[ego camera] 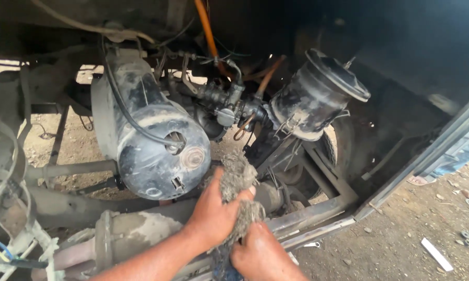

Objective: Cleaning and assembling mechanical components of a vehicle engine.

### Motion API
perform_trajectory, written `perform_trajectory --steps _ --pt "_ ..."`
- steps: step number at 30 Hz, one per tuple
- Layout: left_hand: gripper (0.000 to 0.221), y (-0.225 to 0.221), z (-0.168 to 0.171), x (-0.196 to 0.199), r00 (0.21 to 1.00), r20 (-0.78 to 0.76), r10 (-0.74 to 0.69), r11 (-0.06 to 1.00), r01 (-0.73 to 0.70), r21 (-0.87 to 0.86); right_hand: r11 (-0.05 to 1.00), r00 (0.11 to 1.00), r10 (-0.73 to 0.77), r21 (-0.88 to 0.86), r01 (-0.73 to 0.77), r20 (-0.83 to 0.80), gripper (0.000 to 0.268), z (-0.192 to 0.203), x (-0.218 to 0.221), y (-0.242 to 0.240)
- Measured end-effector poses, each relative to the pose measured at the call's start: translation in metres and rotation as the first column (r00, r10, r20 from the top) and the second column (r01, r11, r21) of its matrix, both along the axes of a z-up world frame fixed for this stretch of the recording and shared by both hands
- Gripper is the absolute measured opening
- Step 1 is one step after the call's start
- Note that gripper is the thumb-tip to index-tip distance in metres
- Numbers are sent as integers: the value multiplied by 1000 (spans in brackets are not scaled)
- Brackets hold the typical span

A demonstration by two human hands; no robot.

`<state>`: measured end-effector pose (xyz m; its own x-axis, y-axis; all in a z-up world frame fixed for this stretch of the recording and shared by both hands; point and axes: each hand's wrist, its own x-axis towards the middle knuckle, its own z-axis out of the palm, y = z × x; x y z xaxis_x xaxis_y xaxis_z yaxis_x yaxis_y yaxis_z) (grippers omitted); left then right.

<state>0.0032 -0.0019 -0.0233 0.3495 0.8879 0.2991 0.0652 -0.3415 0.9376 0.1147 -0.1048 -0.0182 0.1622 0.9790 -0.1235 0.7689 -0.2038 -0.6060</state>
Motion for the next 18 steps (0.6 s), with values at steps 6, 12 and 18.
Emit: perform_trajectory --steps 6,12,18 --pt "44 -2 26 -7 983 151 -100 978 125 -166 973 999 -19 228 30 -51 44 15 -14 -16" --pt "52 -1 30 -3 995 102 5 998 2 -68 608 954 48 749 -264 297 39 23 16 -21" --pt "71 -6 3 -2 989 -41 145 769 -87 633 566 868 -113 750 -343 483 41 54 23 4"
